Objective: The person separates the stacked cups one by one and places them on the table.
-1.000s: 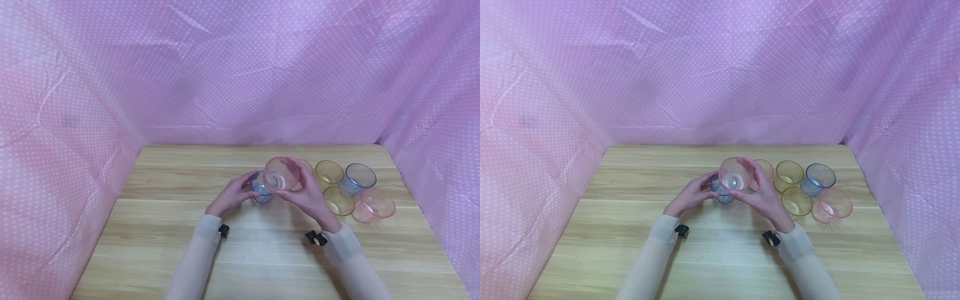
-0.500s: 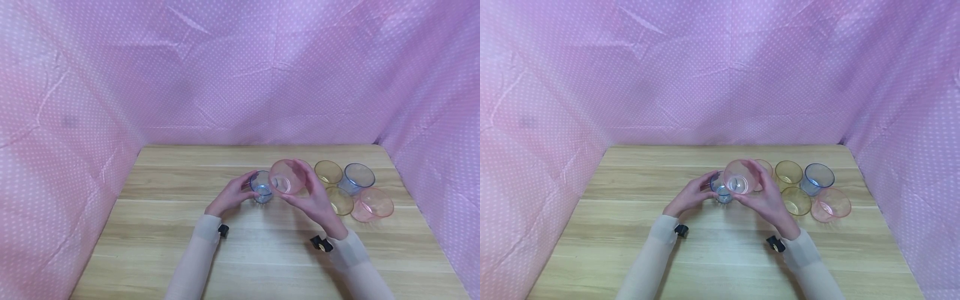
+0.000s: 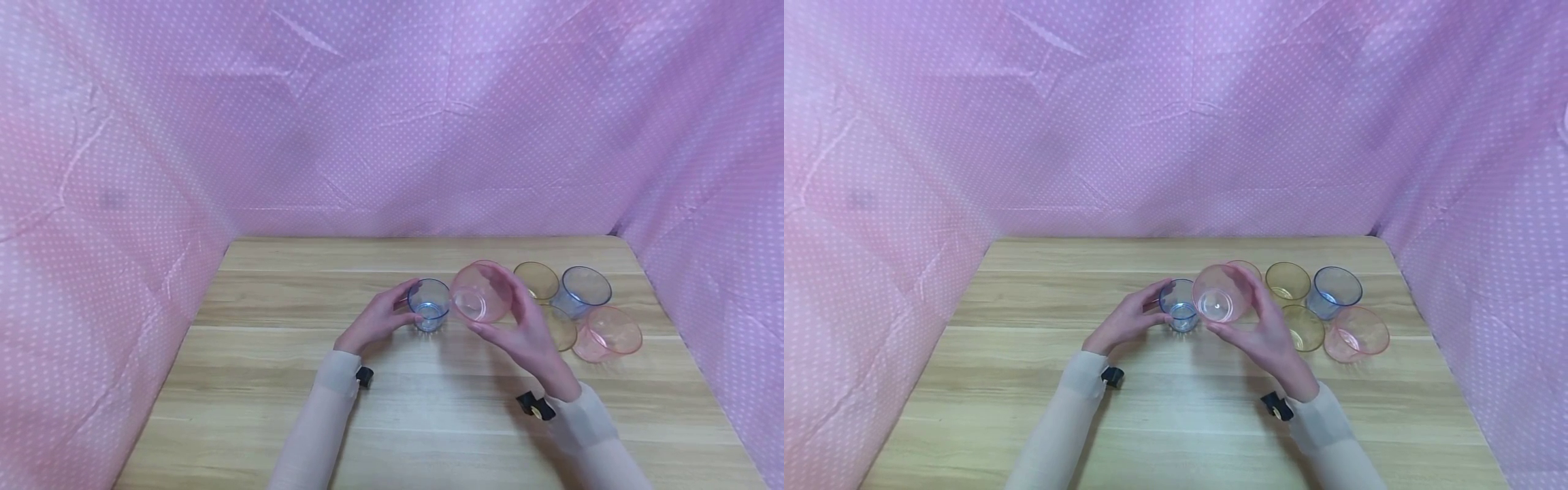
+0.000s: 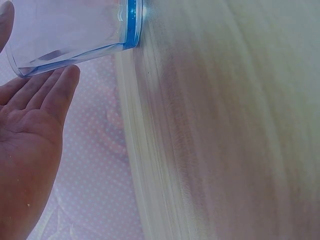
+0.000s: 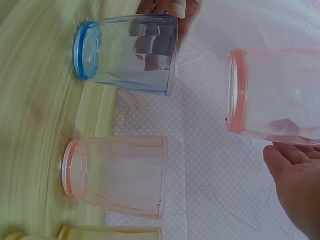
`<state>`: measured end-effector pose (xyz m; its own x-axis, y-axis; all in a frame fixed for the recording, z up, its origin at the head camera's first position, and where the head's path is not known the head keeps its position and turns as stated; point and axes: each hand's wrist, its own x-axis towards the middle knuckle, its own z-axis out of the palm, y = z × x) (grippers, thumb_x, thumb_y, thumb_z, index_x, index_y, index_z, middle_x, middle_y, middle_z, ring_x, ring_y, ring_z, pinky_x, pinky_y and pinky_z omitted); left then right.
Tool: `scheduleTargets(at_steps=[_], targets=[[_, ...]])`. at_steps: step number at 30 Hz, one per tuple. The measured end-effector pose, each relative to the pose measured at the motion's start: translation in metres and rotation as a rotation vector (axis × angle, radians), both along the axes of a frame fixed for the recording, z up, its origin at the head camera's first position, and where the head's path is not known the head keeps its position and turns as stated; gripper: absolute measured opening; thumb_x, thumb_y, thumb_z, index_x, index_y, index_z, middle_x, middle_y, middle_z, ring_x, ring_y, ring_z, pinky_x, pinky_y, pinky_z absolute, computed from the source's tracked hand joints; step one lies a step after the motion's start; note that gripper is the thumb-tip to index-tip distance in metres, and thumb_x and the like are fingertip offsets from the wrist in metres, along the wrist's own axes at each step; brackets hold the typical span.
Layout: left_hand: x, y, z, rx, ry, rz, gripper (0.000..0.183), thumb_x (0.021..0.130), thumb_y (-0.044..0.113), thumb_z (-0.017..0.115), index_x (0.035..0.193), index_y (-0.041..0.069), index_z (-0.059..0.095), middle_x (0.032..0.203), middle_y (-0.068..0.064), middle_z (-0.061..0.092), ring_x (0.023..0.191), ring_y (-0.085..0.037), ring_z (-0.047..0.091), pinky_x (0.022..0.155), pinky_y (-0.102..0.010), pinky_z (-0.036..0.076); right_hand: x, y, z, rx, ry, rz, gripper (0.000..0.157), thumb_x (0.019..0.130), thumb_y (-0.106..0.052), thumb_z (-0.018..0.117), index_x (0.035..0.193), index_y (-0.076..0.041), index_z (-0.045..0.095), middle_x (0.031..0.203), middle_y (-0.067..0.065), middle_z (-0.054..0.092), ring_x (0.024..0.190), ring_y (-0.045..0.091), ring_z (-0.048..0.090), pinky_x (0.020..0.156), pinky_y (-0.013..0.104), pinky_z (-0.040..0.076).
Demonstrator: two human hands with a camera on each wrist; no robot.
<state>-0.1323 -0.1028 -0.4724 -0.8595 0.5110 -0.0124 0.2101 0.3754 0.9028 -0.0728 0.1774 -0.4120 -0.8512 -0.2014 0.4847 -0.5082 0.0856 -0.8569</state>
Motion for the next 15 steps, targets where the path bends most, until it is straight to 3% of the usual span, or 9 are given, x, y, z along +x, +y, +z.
scheduleTargets(at_steps=[15], targets=[[0.0,0.0,0.0,0.0,-0.005,0.005,0.08,0.093,0.019,0.079,0.16,0.007,0.038,0.159,-0.011,0.046,0.143,-0.028,0.047,0.12,-0.035,0.039,0.014,0.008,-0.001,-0.042,0.052,-0.025,0.1,0.062,0.03,0.079,0.151,0.015,0.035,0.148,0.024,0.053,0.14,0.017,0.048,0.12,0.022,0.034]])
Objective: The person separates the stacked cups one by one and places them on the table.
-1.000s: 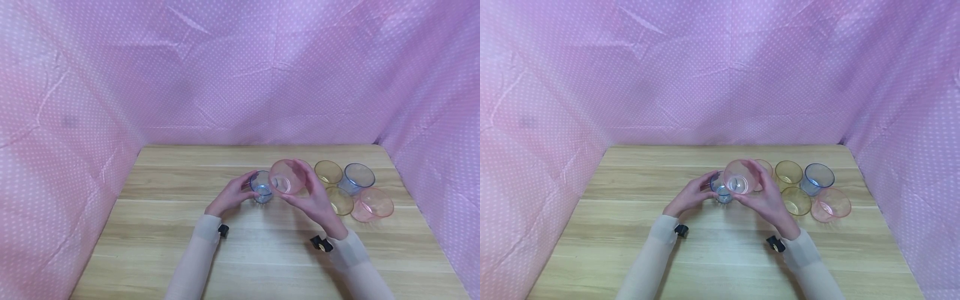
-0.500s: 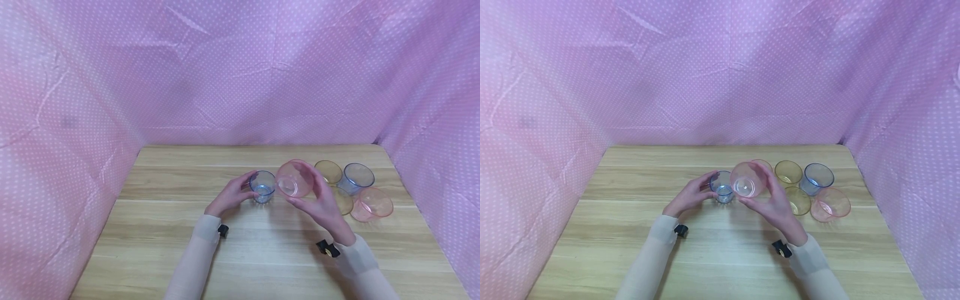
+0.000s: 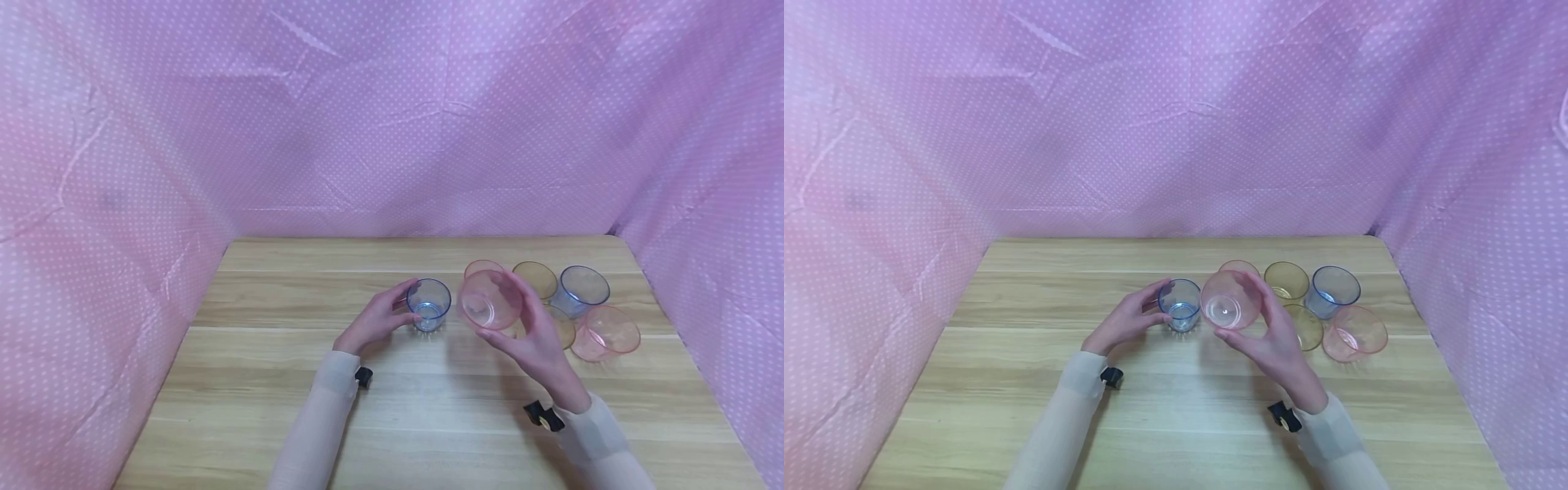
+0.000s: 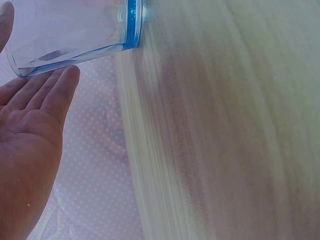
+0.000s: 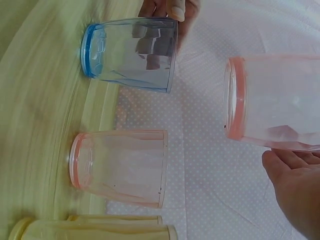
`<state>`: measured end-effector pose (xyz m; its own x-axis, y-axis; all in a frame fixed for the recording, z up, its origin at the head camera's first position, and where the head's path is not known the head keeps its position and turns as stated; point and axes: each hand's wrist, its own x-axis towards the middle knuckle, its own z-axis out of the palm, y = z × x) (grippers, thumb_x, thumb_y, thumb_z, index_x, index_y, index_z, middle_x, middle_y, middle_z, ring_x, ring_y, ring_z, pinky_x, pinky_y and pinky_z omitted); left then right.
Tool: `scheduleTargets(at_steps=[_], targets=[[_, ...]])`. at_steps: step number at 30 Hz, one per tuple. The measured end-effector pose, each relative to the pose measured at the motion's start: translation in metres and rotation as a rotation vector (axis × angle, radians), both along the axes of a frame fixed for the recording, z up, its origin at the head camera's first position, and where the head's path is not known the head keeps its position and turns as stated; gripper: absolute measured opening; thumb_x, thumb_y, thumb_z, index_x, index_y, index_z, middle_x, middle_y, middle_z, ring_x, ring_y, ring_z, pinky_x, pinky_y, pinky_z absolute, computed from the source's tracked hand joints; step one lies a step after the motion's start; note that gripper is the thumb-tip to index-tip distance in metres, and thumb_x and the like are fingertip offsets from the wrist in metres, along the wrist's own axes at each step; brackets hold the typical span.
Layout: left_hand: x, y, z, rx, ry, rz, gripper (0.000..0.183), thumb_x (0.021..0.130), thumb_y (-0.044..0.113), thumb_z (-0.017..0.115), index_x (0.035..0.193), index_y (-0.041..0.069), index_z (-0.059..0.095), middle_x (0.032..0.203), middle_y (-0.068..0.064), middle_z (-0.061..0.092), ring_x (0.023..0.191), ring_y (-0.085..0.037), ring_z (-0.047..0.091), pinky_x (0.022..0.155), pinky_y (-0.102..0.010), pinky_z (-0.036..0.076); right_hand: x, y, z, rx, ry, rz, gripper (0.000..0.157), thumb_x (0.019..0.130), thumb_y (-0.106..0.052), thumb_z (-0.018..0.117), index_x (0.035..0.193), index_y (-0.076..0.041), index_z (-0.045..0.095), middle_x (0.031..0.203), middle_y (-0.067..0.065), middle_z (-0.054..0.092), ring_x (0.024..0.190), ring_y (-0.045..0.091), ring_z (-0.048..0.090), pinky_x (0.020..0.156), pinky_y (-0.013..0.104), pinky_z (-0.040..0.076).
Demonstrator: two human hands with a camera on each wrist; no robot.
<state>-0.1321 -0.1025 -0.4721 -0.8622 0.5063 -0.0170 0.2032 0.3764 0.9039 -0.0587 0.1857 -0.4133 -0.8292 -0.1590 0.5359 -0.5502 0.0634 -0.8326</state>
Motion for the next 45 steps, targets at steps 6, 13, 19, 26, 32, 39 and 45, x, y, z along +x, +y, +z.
scheduleTargets(at_steps=[6,13,19,26,32,39,45], targets=[[0.0,0.0,-0.001,-0.004,-0.004,0.004,0.079,0.093,0.02,0.079,0.16,0.008,0.038,0.159,-0.01,0.046,0.143,-0.029,0.047,0.12,-0.035,0.039,0.006,0.004,-0.002,-0.011,-0.008,-0.006,0.101,0.062,0.03,0.079,0.152,0.011,0.037,0.147,0.023,0.054,0.14,0.02,0.048,0.118,0.022,0.036],[0.0,-0.001,-0.004,-0.002,0.003,0.003,0.08,0.094,0.023,0.078,0.16,0.009,0.037,0.159,-0.01,0.045,0.143,-0.03,0.047,0.12,-0.037,0.039,0.013,0.01,-0.008,0.034,-0.006,-0.036,0.103,0.061,0.029,0.08,0.152,0.01,0.037,0.146,0.026,0.054,0.139,0.017,0.049,0.119,0.02,0.035],[0.0,-0.001,-0.007,-0.002,0.002,0.006,0.081,0.093,0.024,0.078,0.161,0.009,0.036,0.16,-0.01,0.045,0.143,-0.029,0.047,0.12,-0.037,0.039,0.02,0.015,-0.015,0.093,-0.057,-0.087,0.1,0.064,0.026,0.083,0.152,0.004,0.041,0.145,0.026,0.054,0.138,0.013,0.05,0.118,0.019,0.036],[0.001,-0.002,-0.006,0.007,0.002,0.005,0.082,0.093,0.024,0.078,0.161,0.007,0.035,0.16,-0.011,0.044,0.144,-0.031,0.047,0.12,-0.039,0.039,0.026,0.016,-0.03,0.118,-0.133,-0.095,0.093,0.07,0.021,0.084,0.151,0.003,0.041,0.143,0.029,0.054,0.133,0.009,0.053,0.114,0.016,0.039],[0.002,-0.002,-0.007,0.002,0.007,0.012,0.081,0.093,0.024,0.078,0.161,0.009,0.037,0.159,-0.011,0.045,0.143,-0.031,0.047,0.12,-0.039,0.039,0.026,0.013,-0.042,0.129,-0.212,-0.117,0.089,0.073,0.015,0.086,0.148,0.005,0.041,0.142,0.027,0.055,0.132,0.009,0.053,0.113,0.015,0.04],[0.002,-0.002,-0.006,0.012,-0.002,0.014,0.081,0.093,0.025,0.078,0.161,0.009,0.036,0.159,-0.011,0.045,0.143,-0.03,0.047,0.12,-0.039,0.039,0.022,0.011,-0.051,0.271,-0.271,-0.149,0.095,0.076,-0.001,0.091,0.152,0.005,0.035,0.143,0.026,0.056,0.134,0.042,0.051,0.11,0.009,0.037],[0.001,-0.001,-0.006,0.011,0.005,0.012,0.081,0.093,0.025,0.079,0.16,0.007,0.036,0.159,-0.011,0.046,0.143,-0.03,0.047,0.12,-0.039,0.039,0.018,0.007,-0.053,0.371,-0.364,-0.192,0.092,0.08,-0.019,0.092,0.152,0.002,0.039,0.147,0.021,0.054,0.137,0.04,0.05,0.119,0.043,0.041]])
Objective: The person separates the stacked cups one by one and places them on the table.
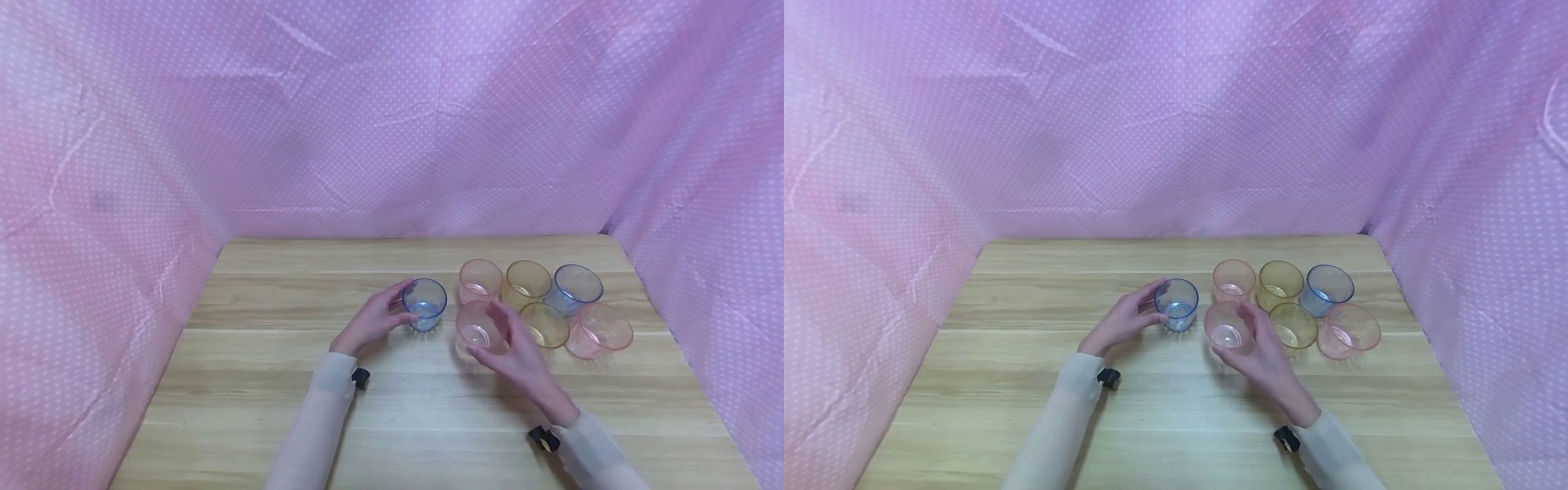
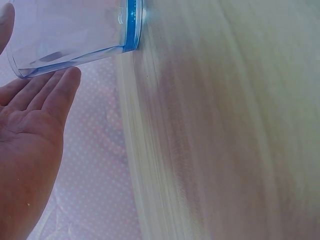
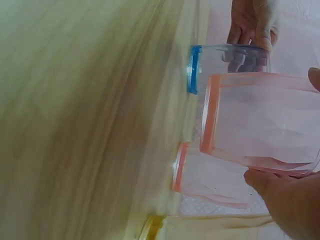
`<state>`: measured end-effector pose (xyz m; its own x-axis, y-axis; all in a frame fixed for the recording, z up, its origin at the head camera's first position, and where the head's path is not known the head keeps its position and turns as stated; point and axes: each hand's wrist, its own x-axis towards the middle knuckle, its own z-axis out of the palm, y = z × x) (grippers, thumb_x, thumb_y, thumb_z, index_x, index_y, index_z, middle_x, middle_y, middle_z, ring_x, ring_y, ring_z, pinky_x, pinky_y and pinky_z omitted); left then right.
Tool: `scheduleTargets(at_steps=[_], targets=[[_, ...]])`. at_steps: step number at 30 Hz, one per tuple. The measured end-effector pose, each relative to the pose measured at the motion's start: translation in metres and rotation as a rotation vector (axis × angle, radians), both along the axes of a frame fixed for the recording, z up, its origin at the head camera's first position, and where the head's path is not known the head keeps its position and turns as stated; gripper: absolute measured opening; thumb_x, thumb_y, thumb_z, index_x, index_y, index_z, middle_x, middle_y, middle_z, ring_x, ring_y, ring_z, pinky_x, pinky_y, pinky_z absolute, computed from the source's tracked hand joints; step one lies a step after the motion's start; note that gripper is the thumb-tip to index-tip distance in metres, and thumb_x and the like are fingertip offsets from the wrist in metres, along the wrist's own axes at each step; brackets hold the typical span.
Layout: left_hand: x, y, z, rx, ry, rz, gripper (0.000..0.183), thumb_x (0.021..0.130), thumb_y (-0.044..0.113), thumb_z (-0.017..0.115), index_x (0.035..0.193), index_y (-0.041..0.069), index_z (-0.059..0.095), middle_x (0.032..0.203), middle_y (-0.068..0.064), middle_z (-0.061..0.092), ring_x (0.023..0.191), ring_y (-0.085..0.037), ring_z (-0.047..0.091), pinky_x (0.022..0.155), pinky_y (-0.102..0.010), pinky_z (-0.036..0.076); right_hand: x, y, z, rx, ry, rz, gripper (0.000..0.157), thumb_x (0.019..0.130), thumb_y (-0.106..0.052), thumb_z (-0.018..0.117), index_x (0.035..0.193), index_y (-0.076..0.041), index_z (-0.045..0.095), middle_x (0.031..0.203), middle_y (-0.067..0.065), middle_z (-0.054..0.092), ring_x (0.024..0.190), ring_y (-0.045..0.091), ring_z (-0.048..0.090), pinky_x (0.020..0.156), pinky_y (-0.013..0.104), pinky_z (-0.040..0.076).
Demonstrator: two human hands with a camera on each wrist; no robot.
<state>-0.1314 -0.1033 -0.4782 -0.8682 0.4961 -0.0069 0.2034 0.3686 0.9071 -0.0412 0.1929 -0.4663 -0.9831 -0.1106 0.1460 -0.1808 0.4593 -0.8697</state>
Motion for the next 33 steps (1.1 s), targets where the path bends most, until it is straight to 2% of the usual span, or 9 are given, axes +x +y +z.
scheduleTargets(at_steps=[2,4,9,18,33], targets=[[0.0,0.001,0.0,0.002,0.002,0.002,0.082,0.093,0.024,0.079,0.16,0.006,0.036,0.159,-0.012,0.046,0.143,-0.031,0.047,0.12,-0.039,0.039,-0.002,-0.001,-0.001,-0.005,-0.027,0.003,0.092,0.082,-0.022,0.091,0.154,0.002,0.037,0.149,0.022,0.052,0.138,0.041,0.048,0.118,0.058,0.038],[-0.001,0.001,0.0,0.002,0.004,0.005,0.082,0.093,0.024,0.079,0.16,0.006,0.036,0.159,-0.012,0.046,0.143,-0.03,0.047,0.12,-0.039,0.038,-0.003,-0.001,-0.001,0.0,-0.038,0.005,0.093,0.083,-0.024,0.09,0.155,0.0,0.037,0.149,0.021,0.053,0.137,0.042,0.049,0.116,0.062,0.038],[-0.001,0.002,0.0,0.004,0.01,0.008,0.082,0.092,0.022,0.079,0.16,0.006,0.037,0.158,-0.013,0.046,0.143,-0.031,0.047,0.121,-0.039,0.038,-0.007,0.0,-0.004,0.006,-0.038,0.018,0.093,0.083,-0.022,0.09,0.156,0.0,0.037,0.148,0.022,0.053,0.133,0.043,0.051,0.114,0.062,0.041],[-0.001,0.002,0.002,-0.012,0.007,0.014,0.081,0.093,0.023,0.079,0.16,0.007,0.037,0.159,-0.012,0.046,0.143,-0.031,0.047,0.121,-0.039,0.038,-0.005,0.003,-0.008,0.023,-0.053,0.008,0.095,0.084,-0.017,0.088,0.156,0.005,0.031,0.151,0.028,0.047,0.137,0.048,0.046,0.116,0.063,0.038],[0.002,0.001,0.005,-0.018,-0.013,0.01,0.081,0.094,0.024,0.078,0.161,0.008,0.036,0.159,-0.011,0.046,0.143,-0.031,0.048,0.121,-0.04,0.039,-0.006,0.006,-0.011,0.056,-0.065,0.002,0.095,0.083,-0.015,0.086,0.155,0.01,0.03,0.155,0.032,0.04,0.137,0.051,0.044,0.116,0.064,0.038]])
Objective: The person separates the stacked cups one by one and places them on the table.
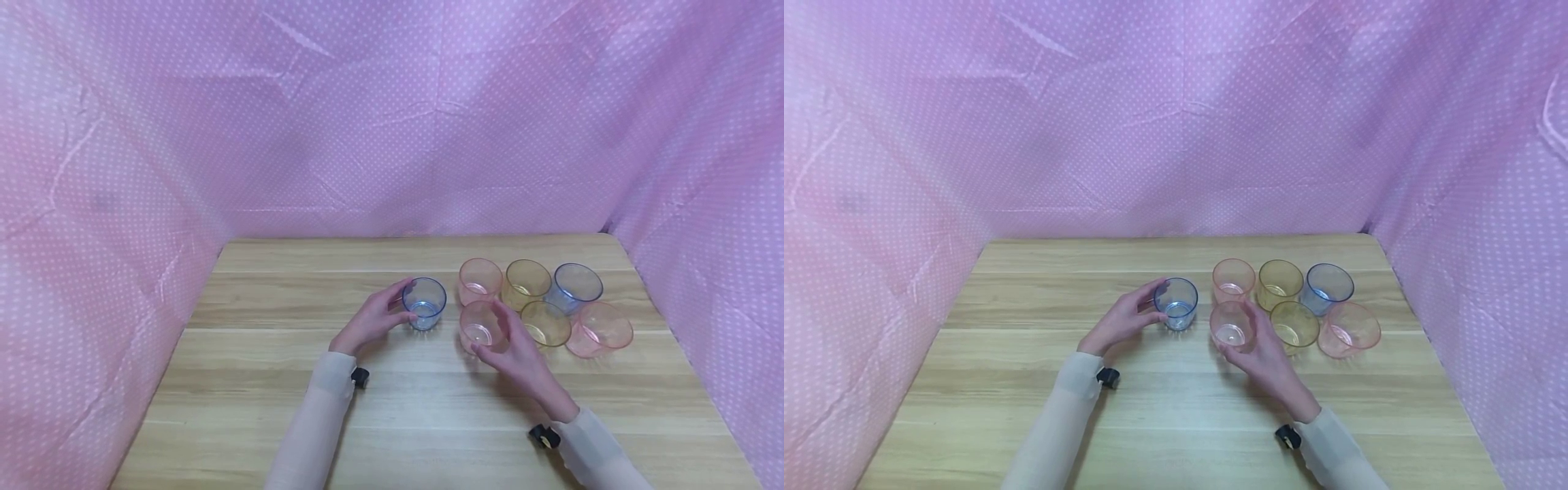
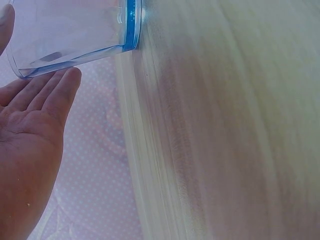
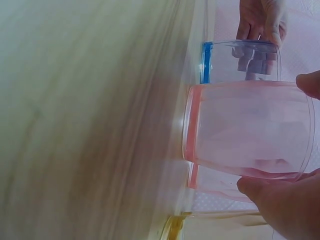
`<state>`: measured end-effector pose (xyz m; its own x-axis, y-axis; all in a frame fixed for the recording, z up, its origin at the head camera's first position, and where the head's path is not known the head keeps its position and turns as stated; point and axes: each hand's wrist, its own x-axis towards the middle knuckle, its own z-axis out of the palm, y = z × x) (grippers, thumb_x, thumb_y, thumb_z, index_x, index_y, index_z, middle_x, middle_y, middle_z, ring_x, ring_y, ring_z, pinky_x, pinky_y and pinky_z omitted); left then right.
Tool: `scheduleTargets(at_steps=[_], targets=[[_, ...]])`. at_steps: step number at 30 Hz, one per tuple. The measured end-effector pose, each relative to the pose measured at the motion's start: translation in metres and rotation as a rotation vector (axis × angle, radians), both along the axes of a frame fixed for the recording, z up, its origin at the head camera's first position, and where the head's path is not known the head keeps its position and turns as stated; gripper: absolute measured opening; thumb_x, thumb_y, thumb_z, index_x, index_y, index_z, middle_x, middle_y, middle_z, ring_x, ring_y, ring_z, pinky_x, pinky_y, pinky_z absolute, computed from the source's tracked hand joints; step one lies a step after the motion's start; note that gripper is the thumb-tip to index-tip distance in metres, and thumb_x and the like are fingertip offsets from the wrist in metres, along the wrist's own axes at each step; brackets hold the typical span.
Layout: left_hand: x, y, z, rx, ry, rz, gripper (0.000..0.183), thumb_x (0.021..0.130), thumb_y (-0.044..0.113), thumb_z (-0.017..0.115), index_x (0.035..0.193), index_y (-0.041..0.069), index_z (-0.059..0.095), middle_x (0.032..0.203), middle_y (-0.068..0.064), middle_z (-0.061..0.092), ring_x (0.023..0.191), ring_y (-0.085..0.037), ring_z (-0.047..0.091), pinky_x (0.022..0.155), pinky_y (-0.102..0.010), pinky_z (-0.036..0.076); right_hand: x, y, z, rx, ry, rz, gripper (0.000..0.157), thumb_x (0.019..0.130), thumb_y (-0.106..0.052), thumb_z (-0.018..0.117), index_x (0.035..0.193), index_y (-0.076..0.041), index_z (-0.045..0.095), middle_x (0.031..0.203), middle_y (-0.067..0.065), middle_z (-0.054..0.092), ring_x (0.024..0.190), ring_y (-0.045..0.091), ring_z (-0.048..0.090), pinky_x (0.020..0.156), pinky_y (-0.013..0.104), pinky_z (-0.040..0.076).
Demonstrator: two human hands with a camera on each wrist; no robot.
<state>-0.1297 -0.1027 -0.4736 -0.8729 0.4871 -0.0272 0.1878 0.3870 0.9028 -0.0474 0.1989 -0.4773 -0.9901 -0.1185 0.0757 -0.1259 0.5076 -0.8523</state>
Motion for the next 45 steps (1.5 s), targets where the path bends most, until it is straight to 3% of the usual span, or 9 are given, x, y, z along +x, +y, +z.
scheduleTargets(at_steps=[12,21,23,28,30,35,42,45], targets=[[0.001,0.0,-0.001,-0.011,-0.003,0.0,0.08,0.094,0.025,0.078,0.161,0.009,0.036,0.159,-0.01,0.046,0.143,-0.029,0.048,0.121,-0.04,0.038,0.0,0.001,-0.002,-0.003,0.026,0.004,0.096,0.082,-0.013,0.086,0.156,0.008,0.03,0.157,0.031,0.038,0.137,0.052,0.044,0.115,0.064,0.038],[0.0,0.0,-0.001,-0.004,0.007,0.003,0.08,0.094,0.024,0.078,0.161,0.009,0.037,0.159,-0.01,0.046,0.143,-0.029,0.048,0.121,-0.039,0.039,0.004,0.001,0.005,-0.045,0.063,-0.004,0.093,0.087,-0.017,0.081,0.162,-0.004,0.027,0.163,0.024,0.031,0.141,0.05,0.039,0.116,0.067,0.034],[0.0,0.0,-0.001,0.001,-0.002,0.002,0.081,0.094,0.024,0.078,0.161,0.009,0.036,0.16,-0.01,0.046,0.143,-0.028,0.048,0.121,-0.039,0.038,0.004,0.001,0.007,-0.051,0.087,-0.006,0.091,0.089,-0.018,0.08,0.163,-0.007,0.028,0.165,0.021,0.031,0.144,0.047,0.038,0.119,0.06,0.034],[-0.001,0.001,-0.001,0.016,-0.02,0.004,0.082,0.094,0.023,0.078,0.162,0.008,0.034,0.16,-0.01,0.044,0.143,-0.028,0.047,0.121,-0.037,0.038,0.004,0.001,0.011,-0.088,0.179,-0.005,0.084,0.091,-0.013,0.077,0.162,-0.009,0.032,0.165,0.015,0.034,0.148,0.041,0.035,0.121,0.02,0.029],[-0.001,0.001,-0.002,0.021,-0.017,0.003,0.082,0.094,0.022,0.078,0.162,0.008,0.034,0.16,-0.011,0.044,0.143,-0.029,0.047,0.121,-0.037,0.038,0.003,0.001,0.012,-0.101,0.225,-0.008,0.082,0.09,-0.009,0.077,0.161,-0.009,0.035,0.164,0.015,0.037,0.147,0.039,0.035,0.117,0.011,0.026],[0.0,0.001,-0.002,0.025,-0.007,-0.006,0.083,0.094,0.023,0.078,0.162,0.007,0.033,0.161,-0.012,0.043,0.143,-0.031,0.048,0.121,-0.04,0.038,0.001,0.001,0.015,-0.1,0.324,-0.012,0.079,0.088,-0.004,0.075,0.159,-0.011,0.04,0.161,0.013,0.042,0.143,0.039,0.042,0.118,0.014,0.029],[0.0,0.002,-0.002,0.015,-0.015,0.01,0.088,0.092,0.027,0.081,0.163,0.008,0.031,0.161,-0.009,0.043,0.143,-0.032,0.047,0.121,-0.042,0.038,-0.004,0.002,0.021,-0.11,0.36,-0.017,0.071,0.09,-0.002,0.073,0.156,-0.013,0.046,0.159,0.01,0.046,0.135,0.043,0.05,0.117,0.016,0.033],[0.0,0.006,-0.003,-0.018,0.0,0.038,0.095,0.088,0.03,0.085,0.163,0.009,0.03,0.161,-0.009,0.043,0.145,-0.03,0.046,0.124,-0.042,0.033,-0.006,0.002,0.023,-0.13,0.372,-0.019,0.069,0.09,-0.001,0.072,0.154,-0.011,0.048,0.157,0.01,0.049,0.134,0.034,0.052,0.117,0.016,0.034]])
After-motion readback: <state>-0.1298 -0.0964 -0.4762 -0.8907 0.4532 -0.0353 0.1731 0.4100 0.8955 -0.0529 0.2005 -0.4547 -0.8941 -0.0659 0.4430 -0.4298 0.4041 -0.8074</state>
